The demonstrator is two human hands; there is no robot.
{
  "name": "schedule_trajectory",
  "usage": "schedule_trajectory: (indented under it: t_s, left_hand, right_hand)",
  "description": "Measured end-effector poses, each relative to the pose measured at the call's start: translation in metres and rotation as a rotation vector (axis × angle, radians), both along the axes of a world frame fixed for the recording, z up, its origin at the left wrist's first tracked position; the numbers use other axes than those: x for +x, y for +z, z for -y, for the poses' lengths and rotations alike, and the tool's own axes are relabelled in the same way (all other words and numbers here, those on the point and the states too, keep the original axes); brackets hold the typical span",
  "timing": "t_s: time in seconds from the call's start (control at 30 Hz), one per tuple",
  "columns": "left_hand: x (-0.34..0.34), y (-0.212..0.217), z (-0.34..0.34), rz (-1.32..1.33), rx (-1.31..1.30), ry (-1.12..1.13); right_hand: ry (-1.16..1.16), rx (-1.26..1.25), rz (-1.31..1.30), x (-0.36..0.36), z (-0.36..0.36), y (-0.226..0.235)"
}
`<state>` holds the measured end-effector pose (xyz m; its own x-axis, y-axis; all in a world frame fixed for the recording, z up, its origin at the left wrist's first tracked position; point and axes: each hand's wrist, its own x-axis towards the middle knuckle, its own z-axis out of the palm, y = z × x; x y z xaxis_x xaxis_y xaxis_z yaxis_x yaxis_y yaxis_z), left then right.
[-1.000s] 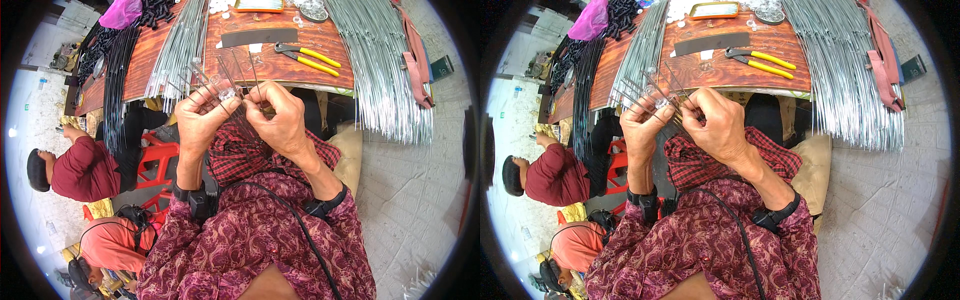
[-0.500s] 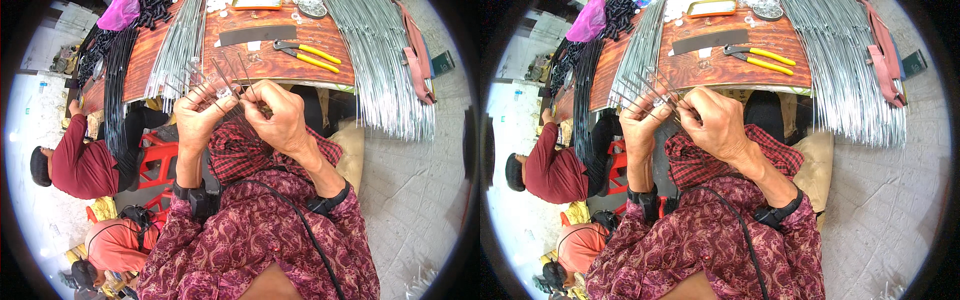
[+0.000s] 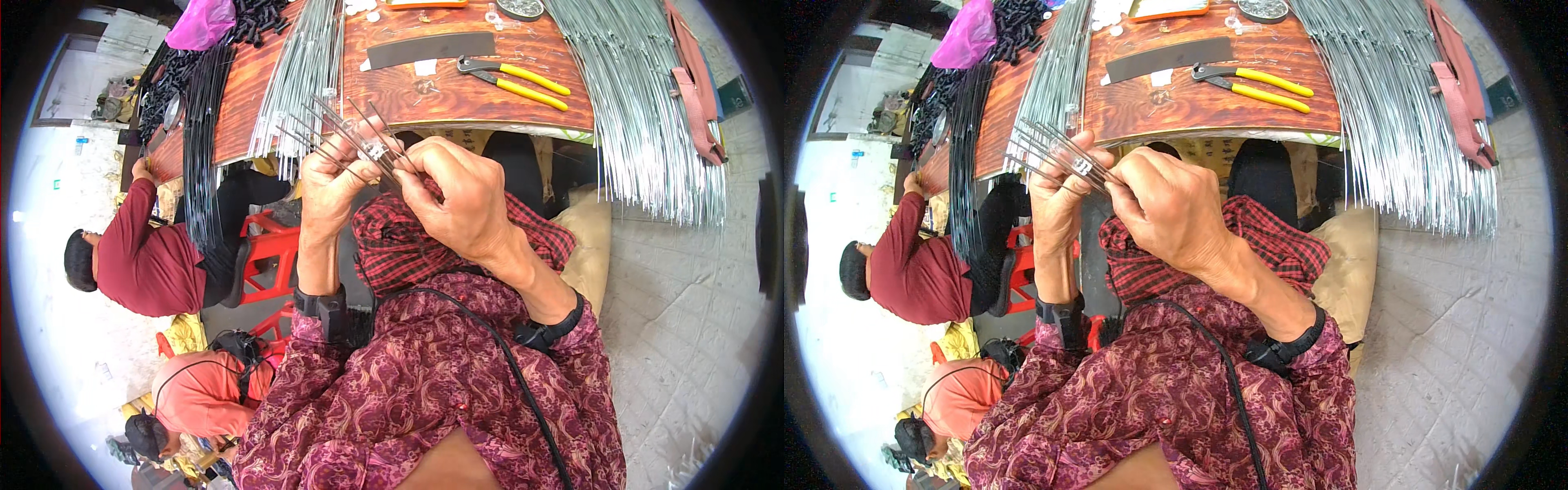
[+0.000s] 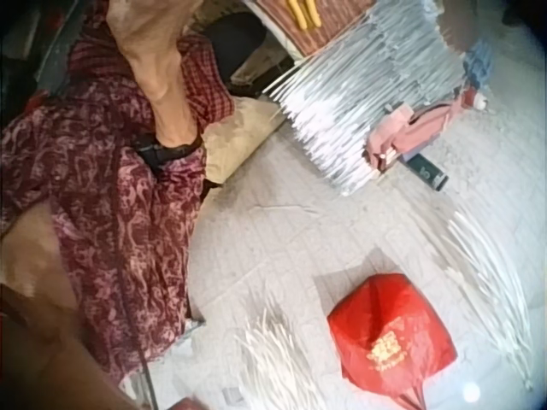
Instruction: Assembling umbrella frame components using wires and pliers.
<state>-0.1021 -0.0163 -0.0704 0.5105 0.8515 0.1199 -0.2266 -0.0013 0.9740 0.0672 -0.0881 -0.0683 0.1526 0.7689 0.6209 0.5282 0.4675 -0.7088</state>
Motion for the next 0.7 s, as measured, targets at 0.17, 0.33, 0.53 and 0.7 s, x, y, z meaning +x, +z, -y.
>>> schedule_trajectory:
  t_s: [0.17,0.33,0.53,0.7]
  left_hand:
    - [0.000,-0.005,0.000,0.069,0.006,-0.007]
    - [-0.003,-0.007,-0.002,0.038,-0.012,-0.011]
    - [0.000,-0.010,-0.001,0.062,0.048,-0.025]
    - [0.006,-0.004,0.003,0.007,0.029,-0.009]
  right_hand:
    - [-0.011,0.047,-0.001,-0.005,-0.001,-0.001]
    - [-0.033,0.036,-0.017,-0.009,0.000,0.001]
    - [-0.039,-0.058,-0.083,-0.013,0.005,0.005]
    - [-0.068,-0.117,-0.136,-0.018,0.005,0.002]
